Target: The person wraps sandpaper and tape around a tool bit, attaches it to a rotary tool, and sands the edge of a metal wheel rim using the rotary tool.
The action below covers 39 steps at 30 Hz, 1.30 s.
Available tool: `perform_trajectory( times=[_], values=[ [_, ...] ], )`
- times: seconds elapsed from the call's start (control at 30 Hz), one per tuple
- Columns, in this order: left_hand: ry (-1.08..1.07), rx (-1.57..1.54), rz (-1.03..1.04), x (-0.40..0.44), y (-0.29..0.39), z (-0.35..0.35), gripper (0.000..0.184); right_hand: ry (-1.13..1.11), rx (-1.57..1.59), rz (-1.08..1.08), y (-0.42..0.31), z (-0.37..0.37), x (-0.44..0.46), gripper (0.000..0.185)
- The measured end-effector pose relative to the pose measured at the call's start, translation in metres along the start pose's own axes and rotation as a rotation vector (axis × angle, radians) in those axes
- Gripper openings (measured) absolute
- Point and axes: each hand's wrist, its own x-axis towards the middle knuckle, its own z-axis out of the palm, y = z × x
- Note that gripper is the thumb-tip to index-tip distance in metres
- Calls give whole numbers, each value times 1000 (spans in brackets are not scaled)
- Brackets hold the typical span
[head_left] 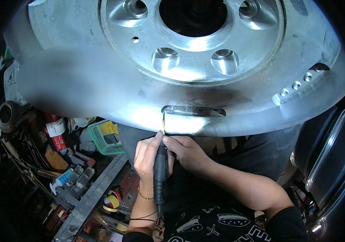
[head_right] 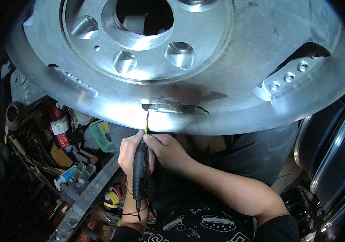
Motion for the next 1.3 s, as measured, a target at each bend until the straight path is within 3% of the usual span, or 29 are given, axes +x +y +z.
perform_trajectory(
  times=[1.3],
  values=[
    [-8, 0, -24, 1, 1, 1, 32, 2, -54, 4, -3, -1, 1, 40]
  ],
)
